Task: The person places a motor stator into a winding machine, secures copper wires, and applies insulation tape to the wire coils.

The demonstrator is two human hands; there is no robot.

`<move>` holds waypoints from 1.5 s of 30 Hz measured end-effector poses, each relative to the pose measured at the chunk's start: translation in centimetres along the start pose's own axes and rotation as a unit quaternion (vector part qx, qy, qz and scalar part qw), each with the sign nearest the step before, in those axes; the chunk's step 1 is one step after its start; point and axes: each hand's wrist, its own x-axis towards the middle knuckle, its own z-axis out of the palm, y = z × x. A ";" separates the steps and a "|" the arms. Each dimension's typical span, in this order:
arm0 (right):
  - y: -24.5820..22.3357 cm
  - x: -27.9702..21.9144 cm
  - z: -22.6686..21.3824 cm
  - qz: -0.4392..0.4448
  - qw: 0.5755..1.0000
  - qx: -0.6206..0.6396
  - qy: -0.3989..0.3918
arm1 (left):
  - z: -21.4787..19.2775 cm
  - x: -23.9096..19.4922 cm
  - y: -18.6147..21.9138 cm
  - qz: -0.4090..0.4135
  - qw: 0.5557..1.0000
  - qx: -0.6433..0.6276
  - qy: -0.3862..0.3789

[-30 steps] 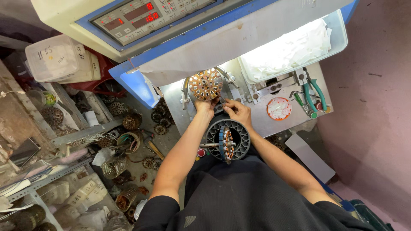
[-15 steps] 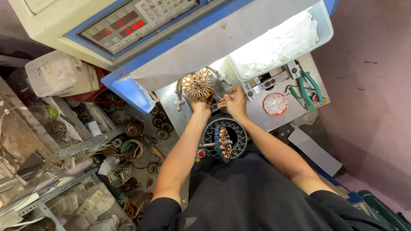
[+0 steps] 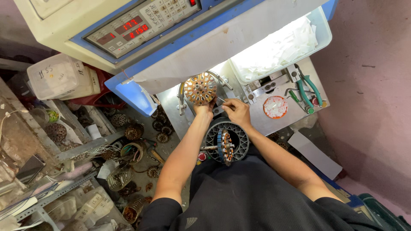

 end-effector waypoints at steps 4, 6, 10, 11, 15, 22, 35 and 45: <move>-0.1 0.1 0.3 -0.050 0.997 -0.049 -0.014 | 0.4 -0.3 0.4 -0.004 1.000 0.005 0.021; -0.1 0.2 0.6 -0.063 0.996 -0.063 -0.015 | 0.5 -0.4 0.6 -0.006 0.999 -0.006 0.034; -0.6 1.9 1.2 0.080 0.996 0.038 -0.005 | 0.5 0.1 0.8 -0.001 1.000 -0.016 0.014; -0.7 2.3 1.3 0.103 0.992 0.065 0.009 | 0.0 0.1 0.5 -0.001 1.000 -0.013 0.004; -1.0 3.2 1.7 0.144 0.986 0.073 0.038 | -0.6 0.1 0.0 0.013 0.998 0.041 -0.050; 0.8 1.2 0.8 0.036 0.999 0.030 0.005 | -2.5 -9.0 3.8 0.060 0.922 0.329 -0.195; 2.7 -0.6 -3.3 -0.030 0.998 0.008 0.048 | -5.2 -29.8 10.5 0.362 0.615 0.562 -0.419; 4.9 -6.7 -10.1 0.033 0.990 -0.138 0.008 | -5.7 -29.6 7.5 0.360 0.639 0.595 -0.327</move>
